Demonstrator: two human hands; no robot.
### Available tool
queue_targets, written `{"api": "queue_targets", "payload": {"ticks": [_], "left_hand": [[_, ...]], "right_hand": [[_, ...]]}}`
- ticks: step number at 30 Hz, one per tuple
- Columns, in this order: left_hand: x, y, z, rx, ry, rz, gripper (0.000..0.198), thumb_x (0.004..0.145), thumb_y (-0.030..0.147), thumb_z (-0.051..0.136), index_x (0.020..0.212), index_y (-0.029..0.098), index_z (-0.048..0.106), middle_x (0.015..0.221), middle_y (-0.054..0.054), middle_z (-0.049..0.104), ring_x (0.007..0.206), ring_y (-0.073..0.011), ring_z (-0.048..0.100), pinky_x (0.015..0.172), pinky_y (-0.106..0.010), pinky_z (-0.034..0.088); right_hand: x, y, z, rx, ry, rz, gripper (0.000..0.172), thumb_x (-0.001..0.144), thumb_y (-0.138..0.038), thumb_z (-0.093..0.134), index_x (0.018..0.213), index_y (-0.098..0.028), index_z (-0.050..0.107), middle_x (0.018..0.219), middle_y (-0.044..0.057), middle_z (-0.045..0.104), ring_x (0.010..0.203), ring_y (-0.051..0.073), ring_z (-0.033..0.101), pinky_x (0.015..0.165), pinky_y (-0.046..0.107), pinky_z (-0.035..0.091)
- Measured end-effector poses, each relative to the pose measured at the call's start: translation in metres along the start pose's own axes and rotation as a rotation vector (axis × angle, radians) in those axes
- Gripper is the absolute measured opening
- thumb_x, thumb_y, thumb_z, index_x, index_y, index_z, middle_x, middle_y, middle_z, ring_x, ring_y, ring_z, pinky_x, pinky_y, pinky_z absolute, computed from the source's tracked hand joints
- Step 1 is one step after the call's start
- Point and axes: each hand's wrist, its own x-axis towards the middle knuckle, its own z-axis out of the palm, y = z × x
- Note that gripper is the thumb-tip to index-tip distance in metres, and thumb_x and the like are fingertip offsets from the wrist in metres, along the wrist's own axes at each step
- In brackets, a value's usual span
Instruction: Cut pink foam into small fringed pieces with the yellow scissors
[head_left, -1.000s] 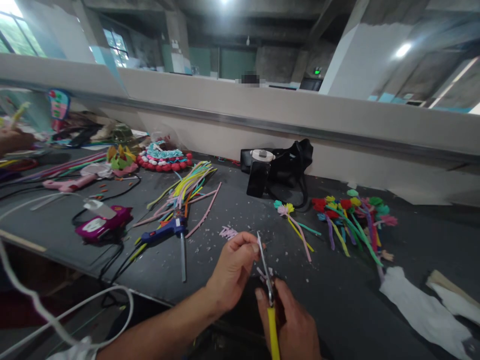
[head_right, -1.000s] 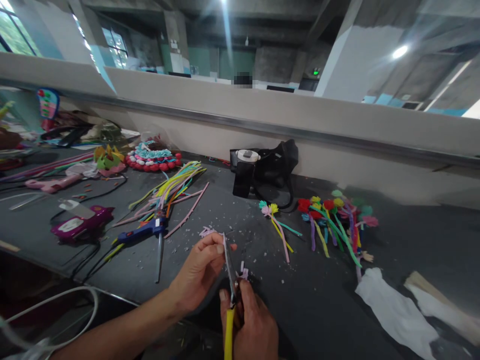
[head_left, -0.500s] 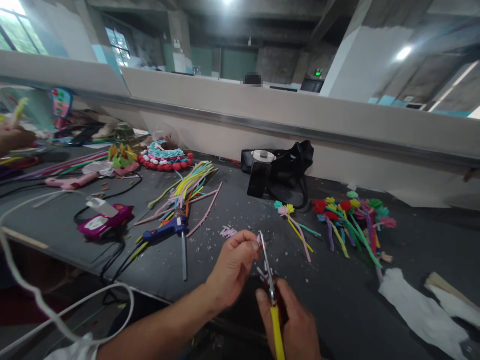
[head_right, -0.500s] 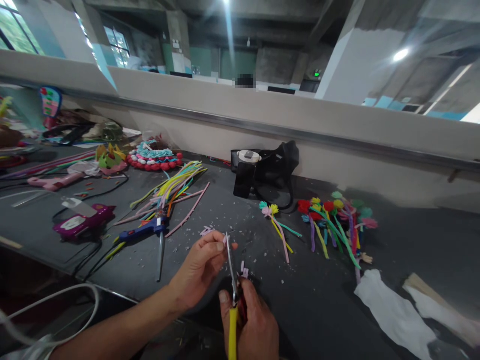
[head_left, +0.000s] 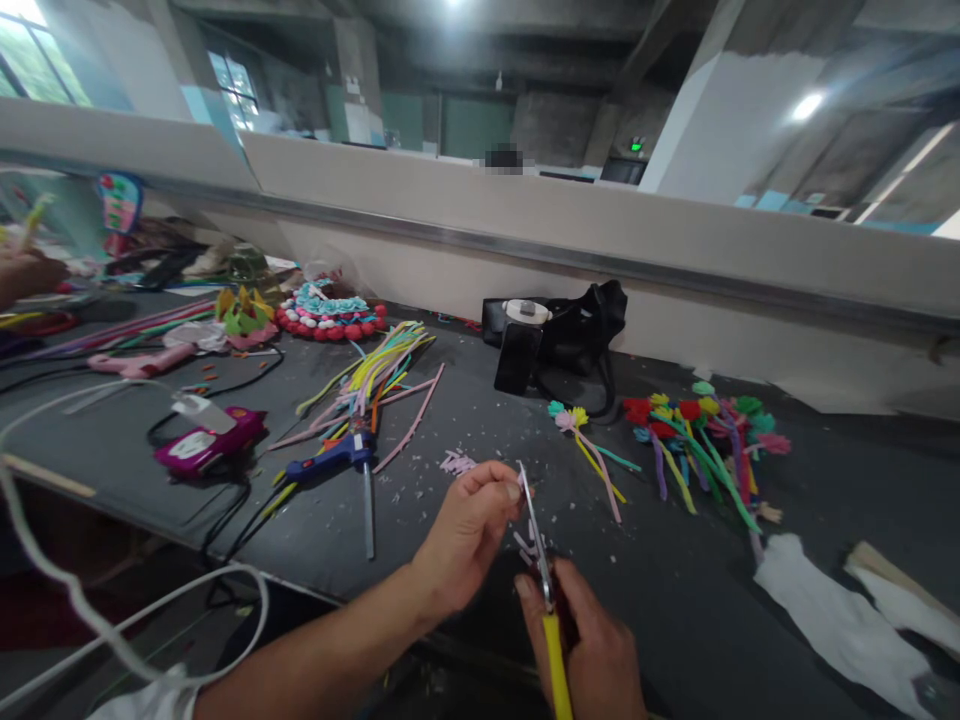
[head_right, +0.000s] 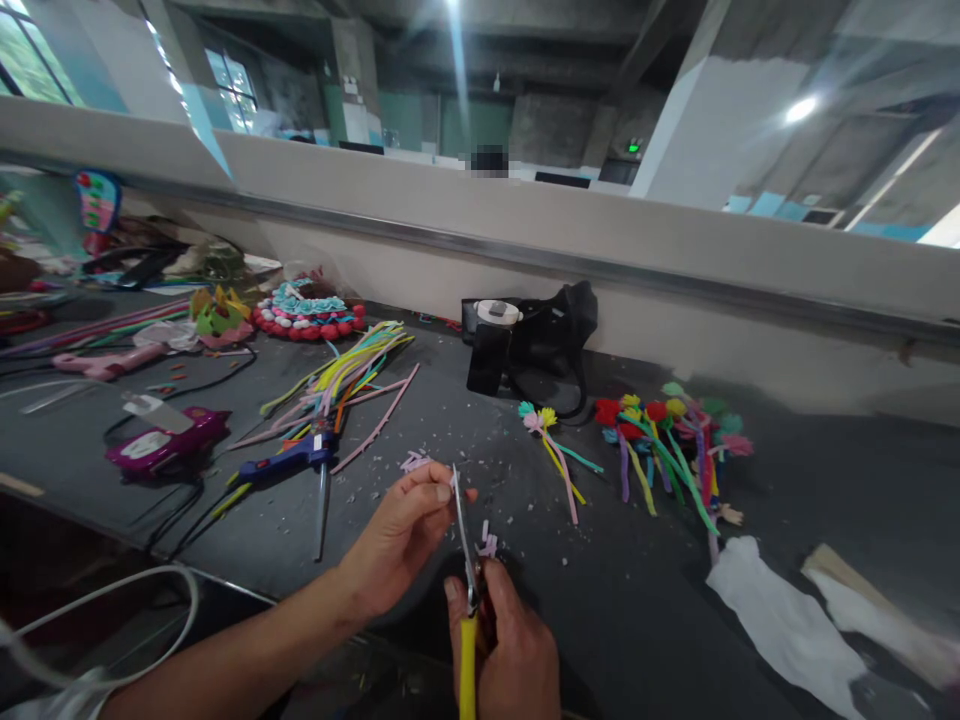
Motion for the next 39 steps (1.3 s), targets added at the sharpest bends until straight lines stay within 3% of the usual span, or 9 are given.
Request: {"api": "queue_targets", "payload": {"ticks": [6,11,19,24,26,29,34,37,39], "left_hand": [[0.002,-0.002,-0.003,-0.004,-0.033,-0.008,0.007,0.066,0.017,0.068,0.070,0.016,0.062,0.064,0.001,0.057,0.064,-0.0112,0.052,0.065,-0.023,0.038],[0.001,-0.008,-0.004,0.017,-0.114,-0.062,0.003,0.067,0.014,0.064,0.070,0.015,0.063,0.059,0.002,0.054,0.060,-0.0096,0.048,0.064,-0.023,0.036],[-0.003,-0.021,-0.002,0.120,-0.231,-0.319,0.006,0.061,0.015,0.066,0.066,0.011,0.066,0.056,0.001,0.055,0.056,-0.0085,0.047,0.060,-0.022,0.033],[-0.004,-0.027,-0.002,0.279,-0.252,-0.376,0.005,0.061,0.014,0.063,0.066,0.011,0.065,0.059,0.001,0.057,0.055,-0.0082,0.046,0.058,-0.022,0.034],[-0.004,-0.027,-0.002,0.352,-0.251,-0.323,0.004,0.063,0.015,0.062,0.066,0.012,0.063,0.059,0.002,0.056,0.056,-0.0082,0.045,0.059,-0.022,0.034],[-0.005,-0.026,-0.002,0.574,-0.279,-0.124,0.007,0.067,0.020,0.064,0.068,0.013,0.063,0.064,0.001,0.056,0.061,-0.0093,0.046,0.062,-0.022,0.036],[-0.008,-0.023,0.001,0.928,-0.266,0.106,0.008,0.070,0.020,0.061,0.067,0.013,0.064,0.062,0.002,0.057,0.061,-0.0101,0.046,0.060,-0.022,0.036],[-0.009,-0.023,0.001,0.940,-0.240,0.134,0.006,0.068,0.018,0.061,0.065,0.013,0.064,0.061,0.001,0.057,0.061,-0.0104,0.048,0.060,-0.022,0.037],[-0.007,-0.022,-0.001,0.810,-0.231,0.089,0.005,0.067,0.018,0.063,0.066,0.013,0.065,0.062,0.001,0.058,0.061,-0.0105,0.048,0.060,-0.022,0.037]], "right_hand": [[0.003,-0.004,-0.001,-0.014,0.020,0.031,0.037,0.091,-0.053,0.046,0.098,-0.021,0.064,0.070,0.001,0.070,0.057,0.016,0.066,0.054,0.021,0.045],[0.018,-0.002,-0.016,0.076,0.058,0.040,0.028,0.090,-0.047,0.051,0.086,-0.022,0.064,0.074,0.002,0.071,0.061,0.015,0.067,0.053,0.018,0.047],[0.028,0.002,-0.034,0.246,0.149,0.252,0.045,0.081,-0.049,0.061,0.115,-0.020,0.057,0.080,0.002,0.066,0.062,0.015,0.063,0.058,0.025,0.052],[0.028,0.007,-0.035,0.371,0.115,0.276,0.042,0.080,-0.043,0.063,0.114,-0.020,0.055,0.079,0.000,0.063,0.064,0.014,0.060,0.060,0.025,0.051],[0.029,0.008,-0.036,0.306,0.137,0.277,0.038,0.080,-0.043,0.063,0.110,-0.021,0.057,0.079,0.000,0.062,0.065,0.015,0.061,0.063,0.027,0.051],[0.029,0.007,-0.036,0.178,0.204,0.275,0.037,0.078,-0.044,0.063,0.108,-0.022,0.058,0.080,0.000,0.064,0.069,0.016,0.062,0.067,0.030,0.051],[0.029,0.004,-0.035,0.089,0.229,0.245,0.037,0.077,-0.046,0.062,0.105,-0.022,0.059,0.077,-0.001,0.065,0.068,0.017,0.063,0.065,0.029,0.051],[0.030,0.002,-0.035,0.068,0.227,0.231,0.037,0.079,-0.047,0.061,0.106,-0.021,0.059,0.075,-0.001,0.067,0.065,0.016,0.065,0.062,0.026,0.051],[0.030,0.001,-0.035,0.044,0.213,0.221,0.037,0.083,-0.047,0.057,0.108,-0.021,0.060,0.075,0.000,0.068,0.061,0.015,0.065,0.059,0.024,0.050]]}}
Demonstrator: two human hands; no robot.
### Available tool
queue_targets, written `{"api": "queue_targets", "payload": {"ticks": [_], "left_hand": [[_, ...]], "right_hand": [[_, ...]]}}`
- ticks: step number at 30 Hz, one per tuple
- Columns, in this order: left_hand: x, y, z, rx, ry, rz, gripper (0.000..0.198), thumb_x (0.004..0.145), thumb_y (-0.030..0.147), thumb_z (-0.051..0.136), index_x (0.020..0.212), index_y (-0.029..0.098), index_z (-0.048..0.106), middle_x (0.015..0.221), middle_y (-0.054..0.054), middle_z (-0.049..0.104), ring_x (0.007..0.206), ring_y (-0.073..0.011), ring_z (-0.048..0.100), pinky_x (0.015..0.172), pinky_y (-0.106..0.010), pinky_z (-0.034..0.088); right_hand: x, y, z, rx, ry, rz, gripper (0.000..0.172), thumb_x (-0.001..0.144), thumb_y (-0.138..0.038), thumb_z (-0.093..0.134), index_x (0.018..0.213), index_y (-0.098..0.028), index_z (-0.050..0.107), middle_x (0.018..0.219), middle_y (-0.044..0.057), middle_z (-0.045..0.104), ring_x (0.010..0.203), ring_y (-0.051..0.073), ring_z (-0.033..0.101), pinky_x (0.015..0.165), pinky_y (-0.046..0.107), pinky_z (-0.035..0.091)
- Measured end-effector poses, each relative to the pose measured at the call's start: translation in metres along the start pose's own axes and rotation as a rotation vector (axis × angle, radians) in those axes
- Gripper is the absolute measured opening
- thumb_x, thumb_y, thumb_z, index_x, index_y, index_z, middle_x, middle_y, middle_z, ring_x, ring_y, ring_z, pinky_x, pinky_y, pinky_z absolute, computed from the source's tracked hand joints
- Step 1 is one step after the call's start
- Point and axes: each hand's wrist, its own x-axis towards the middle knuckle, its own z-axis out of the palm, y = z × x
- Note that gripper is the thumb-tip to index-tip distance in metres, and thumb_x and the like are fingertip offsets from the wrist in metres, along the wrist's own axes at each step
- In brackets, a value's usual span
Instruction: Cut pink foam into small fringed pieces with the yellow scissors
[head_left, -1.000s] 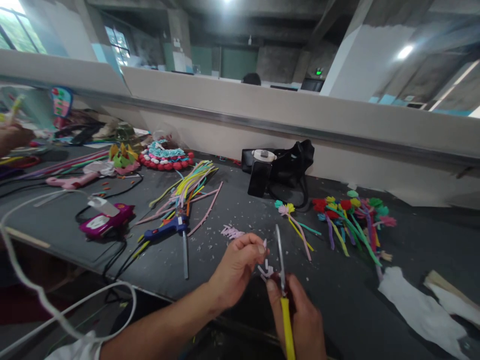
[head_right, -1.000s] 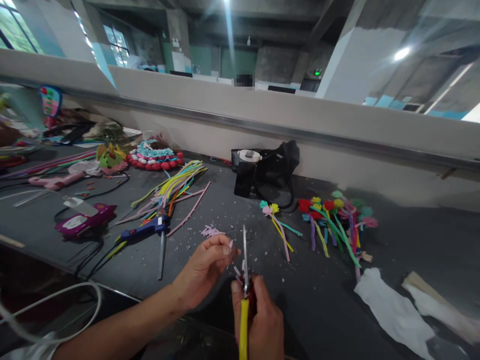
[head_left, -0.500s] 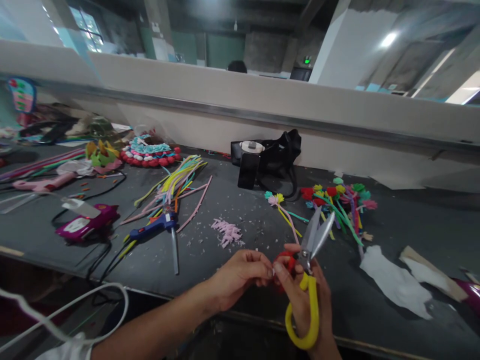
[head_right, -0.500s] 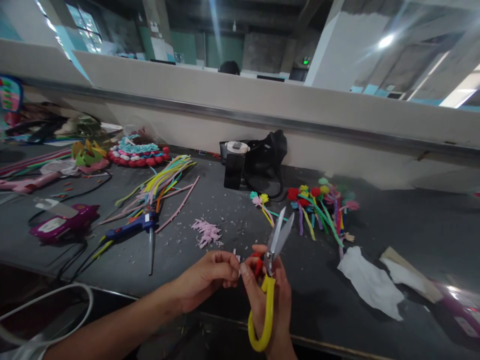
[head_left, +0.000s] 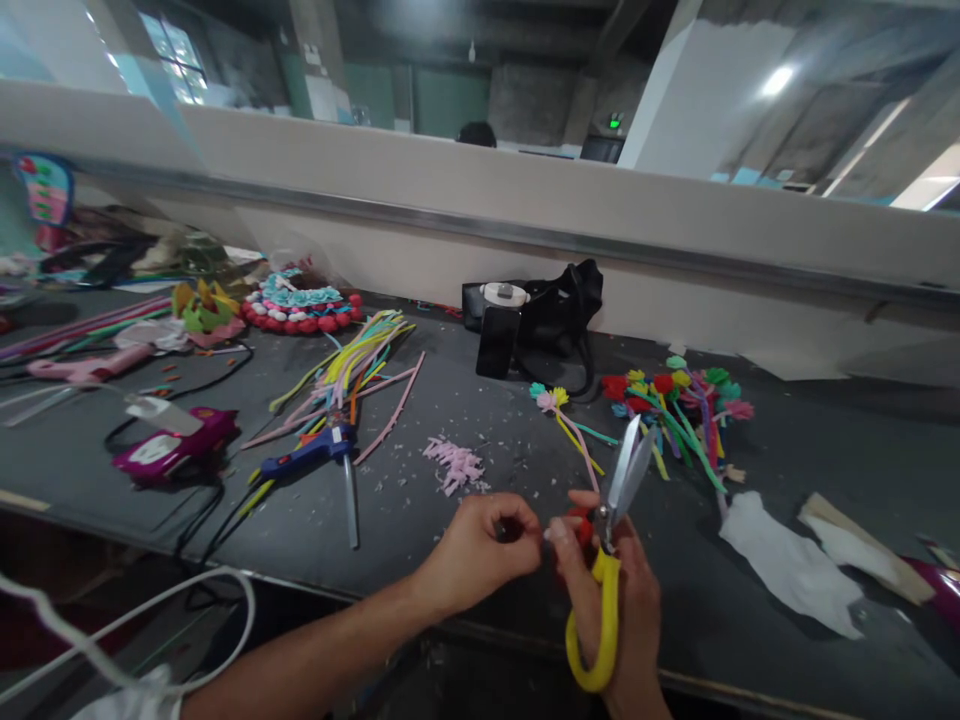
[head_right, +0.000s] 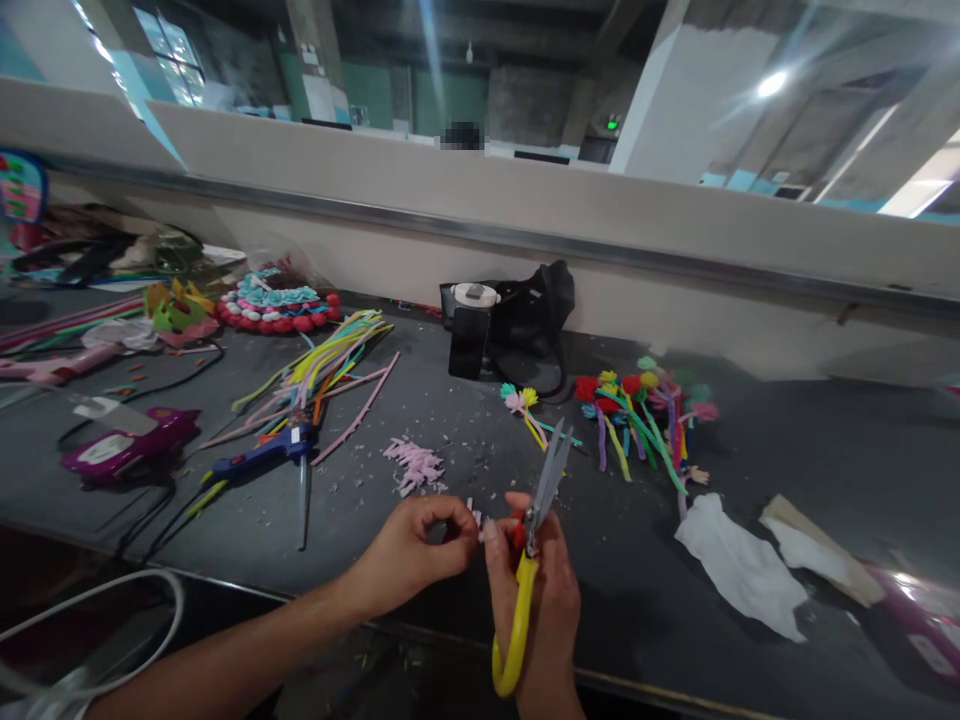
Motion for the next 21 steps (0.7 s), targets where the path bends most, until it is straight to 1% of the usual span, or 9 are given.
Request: {"api": "queue_targets", "payload": {"ticks": [2,5,7,8,10,12,14,17,21], "left_hand": [[0.002,0.000,-0.003,-0.221,0.017,-0.063,0.005,0.067,0.018,0.065,0.066,0.013,0.065,0.061,0.001,0.058,0.060,-0.0101,0.048,0.060,-0.022,0.037],[0.006,0.002,-0.010,-0.551,0.079,-0.136,0.004,0.067,0.017,0.067,0.069,0.014,0.066,0.060,0.001,0.057,0.058,-0.0087,0.047,0.058,-0.020,0.036],[0.008,0.004,-0.014,-0.695,0.101,-0.131,0.005,0.067,0.016,0.069,0.071,0.014,0.067,0.062,0.001,0.057,0.059,-0.0084,0.047,0.059,-0.020,0.037],[0.008,0.005,-0.015,-0.745,0.101,-0.117,0.006,0.067,0.016,0.069,0.072,0.014,0.067,0.063,0.001,0.057,0.060,-0.0087,0.049,0.061,-0.020,0.038],[0.008,0.006,-0.017,-0.815,0.098,-0.099,0.006,0.068,0.017,0.070,0.072,0.014,0.067,0.065,0.000,0.058,0.064,-0.0097,0.052,0.065,-0.021,0.039],[0.008,0.007,-0.018,-0.866,0.098,-0.086,0.005,0.069,0.018,0.070,0.072,0.015,0.066,0.066,0.000,0.059,0.065,-0.0104,0.053,0.066,-0.022,0.040],[0.008,0.009,-0.018,-0.896,0.099,-0.070,0.005,0.069,0.018,0.070,0.071,0.015,0.066,0.064,0.001,0.058,0.063,-0.0104,0.053,0.064,-0.023,0.040],[0.008,0.011,-0.018,-0.900,0.106,-0.061,0.007,0.069,0.019,0.070,0.069,0.014,0.065,0.062,0.001,0.057,0.060,-0.0102,0.051,0.062,-0.023,0.039],[0.009,0.011,-0.017,-0.894,0.121,-0.074,0.009,0.068,0.019,0.072,0.070,0.014,0.064,0.064,0.000,0.059,0.061,-0.0104,0.052,0.062,-0.023,0.040]], "right_hand": [[-0.001,0.000,0.001,-0.032,0.014,-0.068,0.037,0.086,-0.049,0.053,0.107,-0.020,0.060,0.078,0.002,0.069,0.061,0.015,0.066,0.057,0.024,0.050],[-0.005,0.002,0.005,-0.074,0.020,-0.217,0.035,0.089,-0.048,0.051,0.104,-0.018,0.061,0.088,0.007,0.071,0.071,0.017,0.068,0.063,0.024,0.051],[-0.010,0.005,0.009,-0.092,-0.049,-0.259,0.031,0.091,-0.045,0.051,0.103,-0.018,0.061,0.089,0.007,0.070,0.076,0.017,0.068,0.066,0.024,0.050],[-0.013,0.008,0.012,-0.100,-0.085,-0.267,0.029,0.091,-0.044,0.051,0.102,-0.019,0.061,0.086,0.006,0.070,0.074,0.017,0.068,0.065,0.023,0.050],[-0.019,0.014,0.017,-0.128,-0.116,-0.294,0.031,0.091,-0.045,0.051,0.105,-0.019,0.061,0.082,0.005,0.069,0.069,0.016,0.066,0.062,0.023,0.049],[-0.023,0.019,0.021,-0.171,-0.104,-0.342,0.035,0.091,-0.046,0.052,0.110,-0.017,0.061,0.084,0.006,0.070,0.068,0.016,0.067,0.061,0.023,0.050],[-0.025,0.024,0.025,-0.215,-0.099,-0.392,0.037,0.090,-0.046,0.053,0.112,-0.017,0.061,0.089,0.008,0.071,0.070,0.017,0.068,0.059,0.023,0.050],[-0.026,0.027,0.027,-0.265,-0.080,-0.438,0.037,0.091,-0.046,0.052,0.112,-0.017,0.062,0.092,0.009,0.071,0.070,0.017,0.068,0.056,0.023,0.050],[-0.025,0.027,0.027,-0.303,-0.047,-0.477,0.036,0.092,-0.043,0.050,0.112,-0.016,0.062,0.092,0.009,0.072,0.073,0.018,0.069,0.059,0.024,0.051]]}}
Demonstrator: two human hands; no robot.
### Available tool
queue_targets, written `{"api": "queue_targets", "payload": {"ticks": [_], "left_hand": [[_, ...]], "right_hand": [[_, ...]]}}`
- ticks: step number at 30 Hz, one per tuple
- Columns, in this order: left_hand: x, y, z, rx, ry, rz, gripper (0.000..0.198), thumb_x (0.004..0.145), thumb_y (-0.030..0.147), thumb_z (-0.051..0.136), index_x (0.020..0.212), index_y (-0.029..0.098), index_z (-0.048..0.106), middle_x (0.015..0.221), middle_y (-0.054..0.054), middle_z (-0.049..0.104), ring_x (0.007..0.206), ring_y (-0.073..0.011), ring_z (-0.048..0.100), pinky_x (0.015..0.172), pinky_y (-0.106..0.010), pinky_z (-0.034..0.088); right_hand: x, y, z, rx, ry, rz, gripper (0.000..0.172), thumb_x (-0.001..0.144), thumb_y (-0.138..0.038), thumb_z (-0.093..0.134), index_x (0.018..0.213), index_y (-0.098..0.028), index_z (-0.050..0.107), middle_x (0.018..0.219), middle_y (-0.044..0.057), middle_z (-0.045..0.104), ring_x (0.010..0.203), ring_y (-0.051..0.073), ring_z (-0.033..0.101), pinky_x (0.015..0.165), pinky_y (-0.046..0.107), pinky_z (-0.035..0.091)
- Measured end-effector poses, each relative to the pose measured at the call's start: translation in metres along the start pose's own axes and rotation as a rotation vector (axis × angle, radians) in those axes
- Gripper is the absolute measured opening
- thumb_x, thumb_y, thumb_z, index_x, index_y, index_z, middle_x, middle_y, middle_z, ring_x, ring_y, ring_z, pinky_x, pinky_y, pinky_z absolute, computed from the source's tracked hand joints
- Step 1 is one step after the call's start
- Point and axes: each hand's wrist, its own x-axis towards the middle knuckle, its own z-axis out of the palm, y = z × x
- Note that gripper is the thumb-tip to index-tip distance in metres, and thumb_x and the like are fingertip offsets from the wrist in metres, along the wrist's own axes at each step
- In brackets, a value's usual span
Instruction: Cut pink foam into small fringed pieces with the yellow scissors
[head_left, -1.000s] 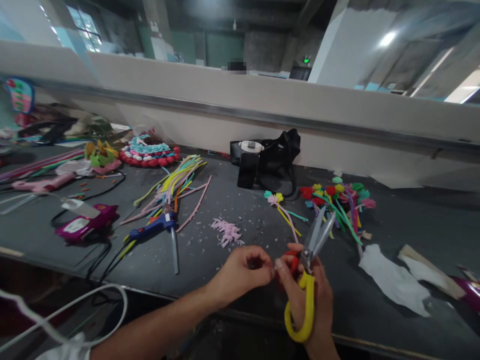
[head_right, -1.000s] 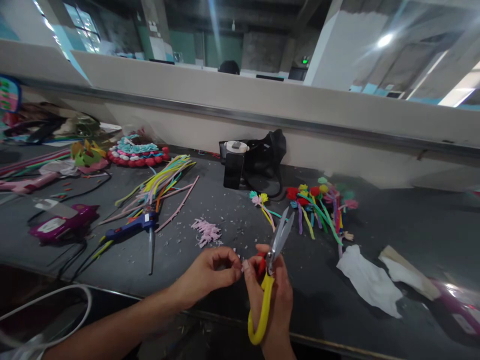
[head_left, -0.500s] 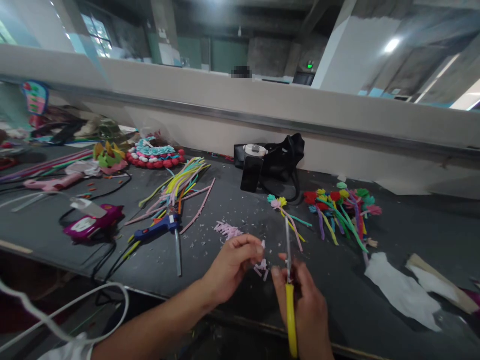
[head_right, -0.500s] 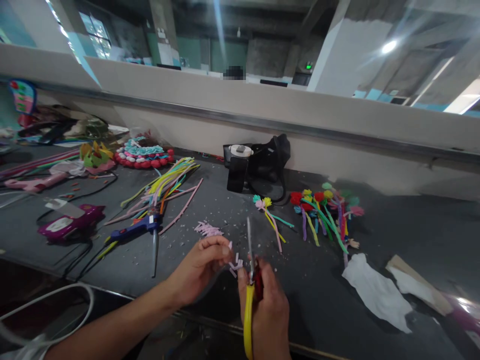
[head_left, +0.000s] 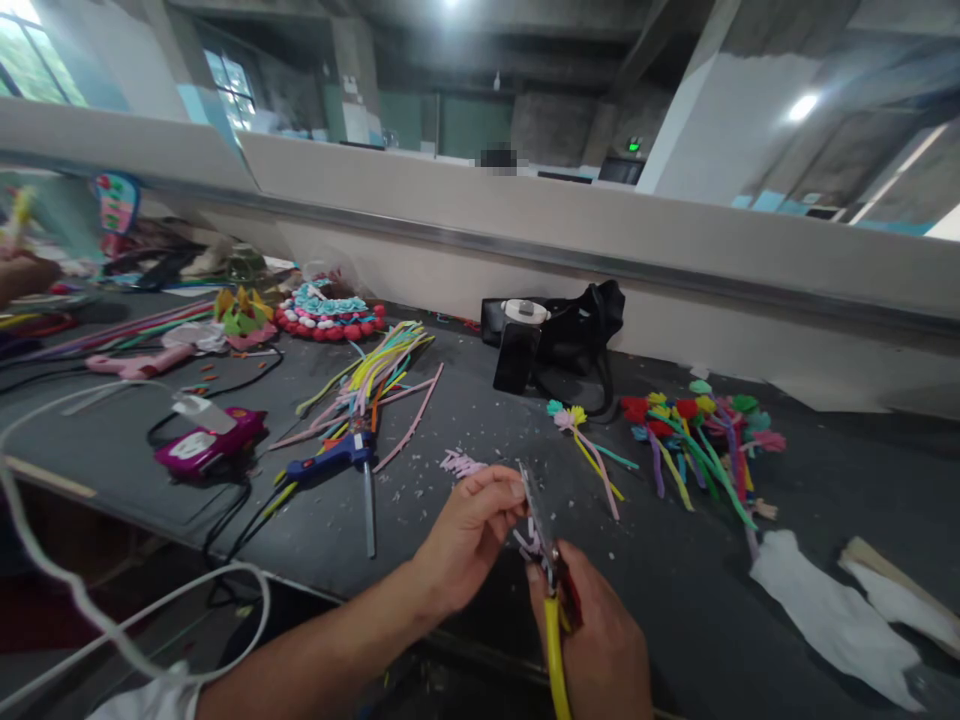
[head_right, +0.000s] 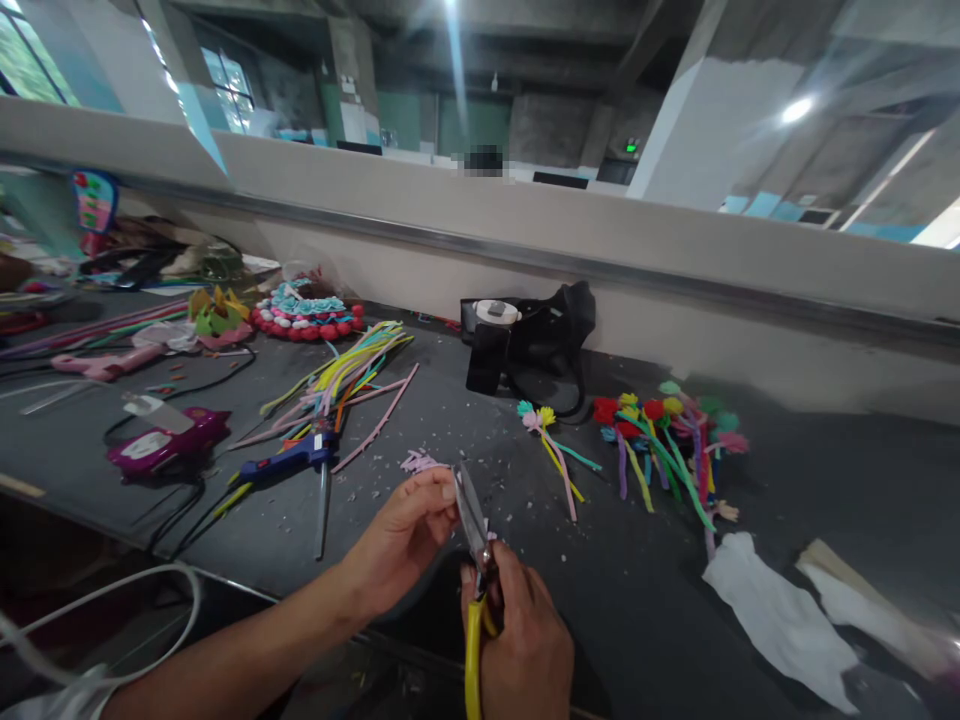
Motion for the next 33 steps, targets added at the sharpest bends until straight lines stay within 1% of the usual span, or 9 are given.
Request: {"api": "queue_targets", "payload": {"ticks": [4,8,11,14,18,21,26,31,33], "left_hand": [[0.001,-0.002,-0.001,0.003,0.022,-0.002,0.009,0.067,0.019,0.073,0.070,0.014,0.065,0.064,0.001,0.059,0.061,-0.0101,0.052,0.063,-0.023,0.040],[0.000,-0.001,-0.001,0.017,0.030,-0.007,0.010,0.067,0.020,0.073,0.070,0.014,0.065,0.063,0.000,0.059,0.061,-0.0104,0.053,0.063,-0.024,0.040],[0.000,0.000,0.000,0.027,0.031,-0.011,0.010,0.066,0.020,0.073,0.069,0.015,0.065,0.062,0.001,0.060,0.059,-0.0107,0.053,0.062,-0.024,0.040],[-0.001,0.001,0.002,0.036,0.042,0.002,0.011,0.065,0.020,0.074,0.068,0.015,0.065,0.062,0.001,0.060,0.058,-0.0105,0.053,0.062,-0.024,0.039],[-0.001,0.001,0.003,0.054,0.068,0.020,0.011,0.064,0.020,0.075,0.068,0.015,0.066,0.062,0.001,0.060,0.060,-0.0101,0.052,0.063,-0.024,0.039],[-0.001,0.000,0.003,0.067,0.074,0.027,0.010,0.065,0.020,0.074,0.068,0.015,0.066,0.062,0.001,0.059,0.061,-0.0099,0.050,0.064,-0.023,0.038],[-0.001,-0.001,0.001,0.107,0.080,0.045,0.009,0.065,0.019,0.073,0.070,0.015,0.066,0.063,0.001,0.058,0.061,-0.0098,0.049,0.065,-0.023,0.037],[-0.002,0.001,0.001,0.215,0.096,0.093,0.009,0.065,0.021,0.072,0.068,0.016,0.065,0.062,0.002,0.055,0.060,-0.0094,0.046,0.063,-0.023,0.035],[-0.002,0.000,0.001,0.320,0.124,0.138,0.009,0.066,0.022,0.071,0.066,0.016,0.064,0.060,0.003,0.053,0.058,-0.0091,0.043,0.061,-0.023,0.034]], "right_hand": [[-0.001,0.001,0.000,-0.032,0.001,-0.013,0.036,0.093,-0.044,0.050,0.112,-0.016,0.062,0.092,0.010,0.072,0.072,0.018,0.069,0.058,0.024,0.051],[-0.003,0.000,-0.001,-0.016,-0.037,0.028,0.035,0.093,-0.042,0.049,0.112,-0.017,0.063,0.088,0.008,0.072,0.071,0.018,0.070,0.060,0.024,0.051],[-0.003,-0.001,-0.002,0.005,-0.029,0.043,0.035,0.092,-0.043,0.050,0.111,-0.017,0.064,0.087,0.008,0.073,0.071,0.018,0.069,0.060,0.024,0.050],[-0.002,-0.001,-0.002,-0.006,-0.011,0.026,0.035,0.092,-0.043,0.050,0.111,-0.017,0.065,0.089,0.009,0.073,0.071,0.018,0.069,0.059,0.024,0.050],[-0.001,-0.002,-0.003,-0.033,-0.040,0.024,0.034,0.093,-0.042,0.050,0.110,-0.017,0.064,0.086,0.008,0.072,0.070,0.018,0.069,0.059,0.024,0.050],[-0.003,-0.002,-0.003,-0.003,-0.052,0.039,0.034,0.093,-0.041,0.049,0.111,-0.017,0.064,0.086,0.007,0.073,0.071,0.019,0.070,0.062,0.025,0.051],[-0.006,0.000,-0.003,0.076,-0.076,0.057,0.033,0.094,-0.040,0.048,0.110,-0.017,0.064,0.082,0.006,0.074,0.068,0.018,0.070,0.059,0.023,0.050],[0.002,-0.003,-0.008,0.179,-0.097,0.162,0.029,0.092,-0.044,0.051,0.100,-0.020,0.064,0.069,0.001,0.070,0.054,0.014,0.066,0.051,0.021,0.046],[0.008,-0.004,-0.012,0.230,-0.088,0.206,0.029,0.091,-0.046,0.051,0.096,-0.020,0.064,0.070,0.001,0.070,0.055,0.014,0.065,0.051,0.020,0.047]]}}
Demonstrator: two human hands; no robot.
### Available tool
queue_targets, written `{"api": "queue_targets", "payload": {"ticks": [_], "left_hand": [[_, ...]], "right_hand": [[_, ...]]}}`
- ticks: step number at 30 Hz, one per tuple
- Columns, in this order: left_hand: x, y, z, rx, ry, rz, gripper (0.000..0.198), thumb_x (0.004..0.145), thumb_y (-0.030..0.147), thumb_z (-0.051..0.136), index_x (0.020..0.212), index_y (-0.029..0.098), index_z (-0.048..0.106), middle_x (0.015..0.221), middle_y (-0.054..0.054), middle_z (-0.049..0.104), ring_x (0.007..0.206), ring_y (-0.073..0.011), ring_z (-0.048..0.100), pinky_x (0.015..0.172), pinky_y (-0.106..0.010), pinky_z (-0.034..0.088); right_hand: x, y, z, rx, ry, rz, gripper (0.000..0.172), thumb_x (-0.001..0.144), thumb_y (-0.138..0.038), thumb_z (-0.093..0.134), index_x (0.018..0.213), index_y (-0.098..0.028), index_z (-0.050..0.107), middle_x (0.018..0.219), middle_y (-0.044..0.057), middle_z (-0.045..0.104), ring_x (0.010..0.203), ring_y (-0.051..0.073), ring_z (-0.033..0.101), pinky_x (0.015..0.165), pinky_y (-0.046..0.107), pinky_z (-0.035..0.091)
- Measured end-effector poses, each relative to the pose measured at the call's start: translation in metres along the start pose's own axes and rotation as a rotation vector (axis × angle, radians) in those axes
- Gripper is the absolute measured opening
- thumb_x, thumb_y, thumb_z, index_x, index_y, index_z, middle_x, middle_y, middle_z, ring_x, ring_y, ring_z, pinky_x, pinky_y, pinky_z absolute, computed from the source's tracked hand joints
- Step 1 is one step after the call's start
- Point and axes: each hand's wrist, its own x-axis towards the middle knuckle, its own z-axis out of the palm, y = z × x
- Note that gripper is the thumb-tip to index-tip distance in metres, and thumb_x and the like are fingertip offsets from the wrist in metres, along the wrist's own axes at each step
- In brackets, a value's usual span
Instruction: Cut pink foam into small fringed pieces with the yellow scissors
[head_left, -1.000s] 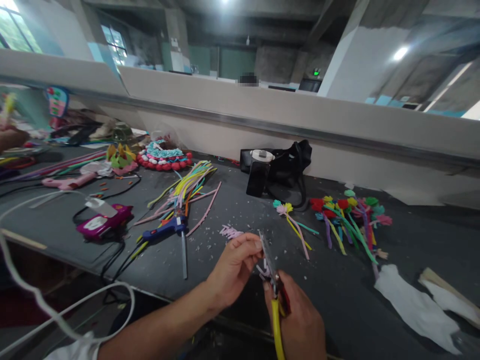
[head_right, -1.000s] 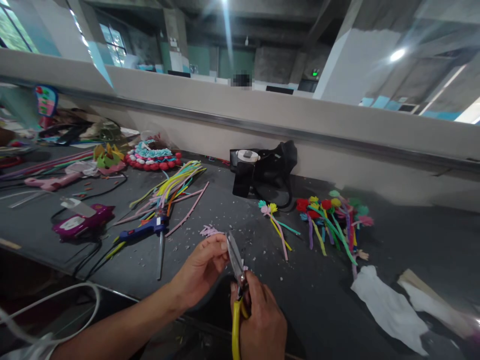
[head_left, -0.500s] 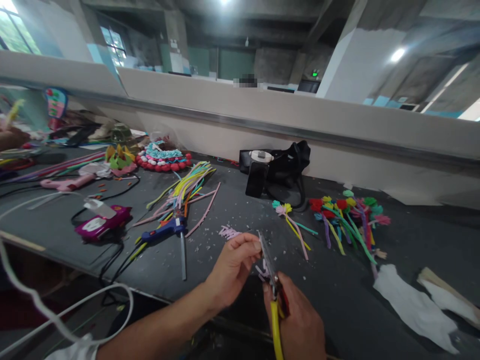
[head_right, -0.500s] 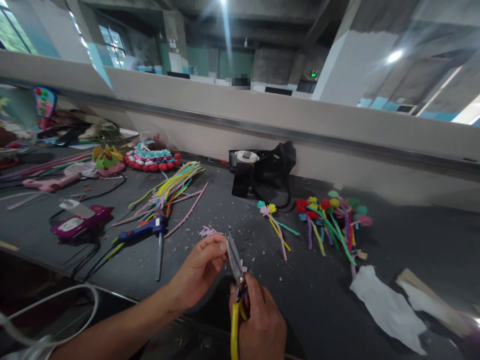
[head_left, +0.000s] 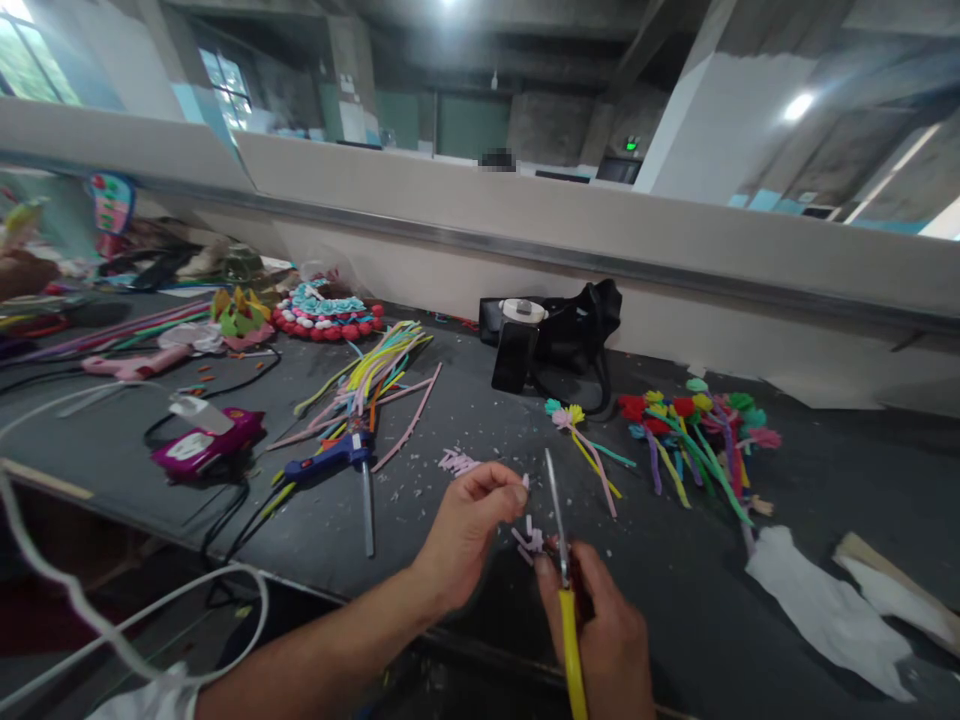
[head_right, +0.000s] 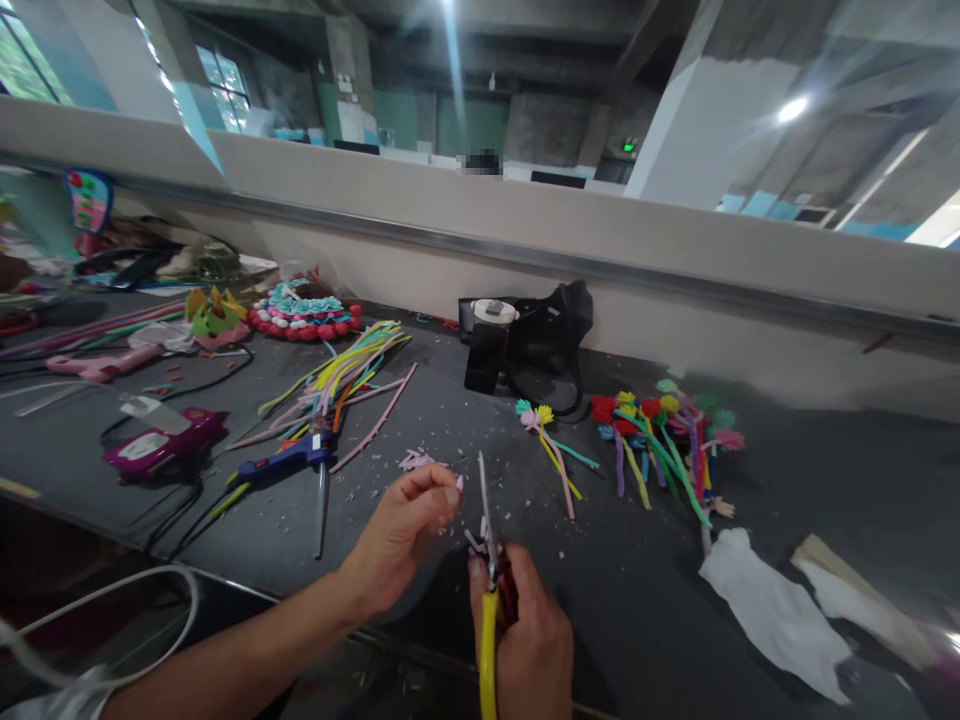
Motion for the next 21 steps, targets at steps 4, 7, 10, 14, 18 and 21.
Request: {"api": "queue_targets", "payload": {"ticks": [4,7,10,14,18,21], "left_hand": [[-0.002,-0.006,0.001,0.384,-0.026,0.095,0.007,0.068,0.019,0.066,0.063,0.017,0.062,0.060,0.002,0.054,0.059,-0.0114,0.046,0.059,-0.024,0.034],[-0.007,-0.014,0.002,0.685,-0.119,0.229,0.007,0.069,0.014,0.061,0.062,0.018,0.062,0.062,0.000,0.057,0.062,-0.0139,0.050,0.061,-0.025,0.033],[-0.011,-0.020,0.002,0.911,-0.232,0.447,0.011,0.070,0.012,0.060,0.062,0.019,0.061,0.062,-0.001,0.058,0.065,-0.0156,0.051,0.068,-0.029,0.032],[-0.014,-0.024,0.001,1.094,-0.347,0.617,0.012,0.072,0.010,0.057,0.066,0.020,0.059,0.064,-0.002,0.059,0.064,-0.0160,0.049,0.073,-0.032,0.030],[-0.012,-0.022,0.002,1.047,-0.323,0.488,0.009,0.072,0.014,0.057,0.066,0.019,0.059,0.065,-0.002,0.059,0.066,-0.0161,0.050,0.074,-0.032,0.032],[-0.007,-0.019,0.001,0.763,-0.321,0.080,0.008,0.071,0.021,0.057,0.066,0.017,0.060,0.063,-0.001,0.057,0.063,-0.0145,0.049,0.065,-0.028,0.035]], "right_hand": [[0.009,-0.002,-0.009,0.074,0.082,0.110,0.039,0.084,-0.054,0.056,0.100,-0.019,0.065,0.076,0.003,0.072,0.061,0.016,0.068,0.057,0.022,0.052],[0.013,0.000,-0.016,0.101,0.102,0.210,0.047,0.079,-0.057,0.061,0.107,-0.019,0.063,0.074,0.002,0.071,0.060,0.017,0.067,0.056,0.024,0.052],[0.015,-0.001,-0.020,0.133,0.125,0.276,0.049,0.076,-0.057,0.063,0.107,-0.020,0.062,0.074,0.001,0.070,0.060,0.018,0.067,0.056,0.026,0.052],[0.017,-0.003,-0.020,0.159,0.124,0.283,0.044,0.075,-0.053,0.063,0.103,-0.019,0.062,0.073,0.001,0.069,0.060,0.018,0.066,0.059,0.027,0.052],[0.019,-0.005,-0.021,0.185,0.133,0.291,0.039,0.075,-0.049,0.063,0.101,-0.019,0.063,0.071,0.002,0.069,0.060,0.018,0.065,0.059,0.027,0.052],[0.020,-0.008,-0.023,0.229,0.112,0.332,0.039,0.075,-0.047,0.063,0.103,-0.019,0.062,0.071,0.000,0.068,0.055,0.015,0.063,0.054,0.025,0.051]]}}
